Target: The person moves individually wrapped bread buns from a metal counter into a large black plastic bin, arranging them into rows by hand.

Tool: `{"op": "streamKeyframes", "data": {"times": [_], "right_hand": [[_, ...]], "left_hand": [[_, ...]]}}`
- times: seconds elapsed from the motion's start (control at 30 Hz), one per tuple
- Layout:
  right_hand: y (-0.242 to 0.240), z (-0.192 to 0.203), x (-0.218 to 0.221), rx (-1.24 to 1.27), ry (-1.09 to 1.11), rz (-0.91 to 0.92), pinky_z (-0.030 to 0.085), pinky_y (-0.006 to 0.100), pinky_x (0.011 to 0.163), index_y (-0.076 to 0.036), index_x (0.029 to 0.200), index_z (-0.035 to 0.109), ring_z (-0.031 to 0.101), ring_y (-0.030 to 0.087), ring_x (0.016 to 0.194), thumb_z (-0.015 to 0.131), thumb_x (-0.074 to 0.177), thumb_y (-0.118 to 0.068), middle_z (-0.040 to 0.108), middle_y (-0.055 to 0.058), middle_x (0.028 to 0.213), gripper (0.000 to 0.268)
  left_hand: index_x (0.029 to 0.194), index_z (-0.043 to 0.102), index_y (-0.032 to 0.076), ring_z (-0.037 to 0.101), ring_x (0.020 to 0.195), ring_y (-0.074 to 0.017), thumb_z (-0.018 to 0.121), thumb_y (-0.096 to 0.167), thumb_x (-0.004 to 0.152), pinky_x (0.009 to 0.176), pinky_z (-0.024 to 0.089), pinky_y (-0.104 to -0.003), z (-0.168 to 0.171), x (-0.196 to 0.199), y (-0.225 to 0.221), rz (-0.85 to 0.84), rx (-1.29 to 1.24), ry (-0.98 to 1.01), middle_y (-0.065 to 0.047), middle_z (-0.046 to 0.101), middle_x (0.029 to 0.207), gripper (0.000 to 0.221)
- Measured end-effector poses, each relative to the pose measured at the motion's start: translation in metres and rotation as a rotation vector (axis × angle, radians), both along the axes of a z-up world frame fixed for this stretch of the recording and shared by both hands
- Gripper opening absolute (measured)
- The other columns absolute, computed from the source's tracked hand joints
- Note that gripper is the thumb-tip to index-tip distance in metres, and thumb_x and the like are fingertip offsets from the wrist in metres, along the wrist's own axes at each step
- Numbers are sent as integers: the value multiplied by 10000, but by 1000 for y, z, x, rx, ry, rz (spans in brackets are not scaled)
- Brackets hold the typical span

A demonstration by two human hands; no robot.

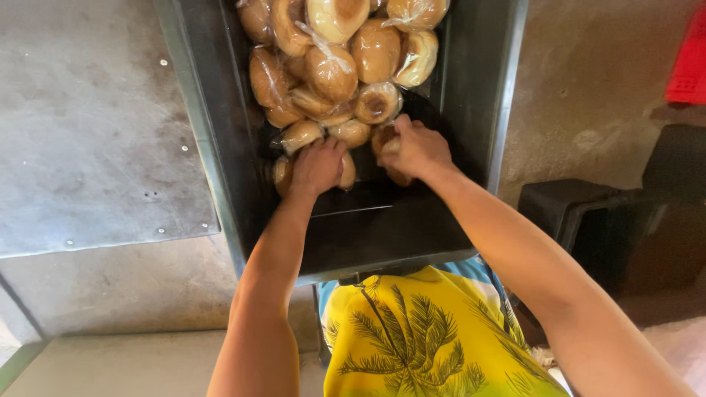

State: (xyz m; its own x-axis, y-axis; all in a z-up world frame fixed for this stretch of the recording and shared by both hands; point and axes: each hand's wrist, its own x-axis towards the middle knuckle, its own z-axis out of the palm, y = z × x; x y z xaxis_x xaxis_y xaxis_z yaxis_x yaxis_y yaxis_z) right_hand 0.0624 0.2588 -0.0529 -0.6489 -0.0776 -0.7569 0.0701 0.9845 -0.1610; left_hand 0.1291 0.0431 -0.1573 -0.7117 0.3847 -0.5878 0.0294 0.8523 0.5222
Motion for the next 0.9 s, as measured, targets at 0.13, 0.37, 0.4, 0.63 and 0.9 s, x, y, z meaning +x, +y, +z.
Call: {"op": "streamKeyframes", "data": {"times": [0.13,0.37,0.4,0.63,0.9], "right_hand": [[38,7,-22,-771,-43,-932,526,509,749,-86,1246,543,689,322,977,713,854,-305,683,129,1151,480],[31,-69,36,-204,-213,-313,528,408,959,-153,1426,510,653,307,1126,782,868,-414,675,174,1241,674],[19,-82,49,-65,-127,-261,528,428,953,-78,1424,458,630,337,1139,815,820,-402,640,200,1260,773],[-4,-126,95,256,50,146,518,554,926,-78,1450,418,570,354,1168,654,942,-277,555,184,1325,595],[9,-107,85,252,-116,152,572,414,877,-51,1423,440,667,315,1116,666,948,-268,618,173,1284,569]], "left_hand": [[1116,682,115,542,1231,-309,619,67,807,966,466,-498,-2,5,15,-95,204,297,-93,638,1272,319],[1077,703,120,588,1212,-260,650,63,848,1023,473,-451,-12,6,48,-302,43,174,-40,692,1181,242],[1077,703,120,588,1212,-260,650,63,848,1023,473,-451,-14,5,49,-309,44,172,-40,692,1182,242],[1310,627,155,643,1123,-312,576,120,906,930,525,-446,-23,5,67,-225,85,363,-95,637,1302,408],[1394,543,233,673,1119,-310,543,156,949,892,556,-483,-33,-11,99,-313,35,328,-41,577,1373,451]]}}
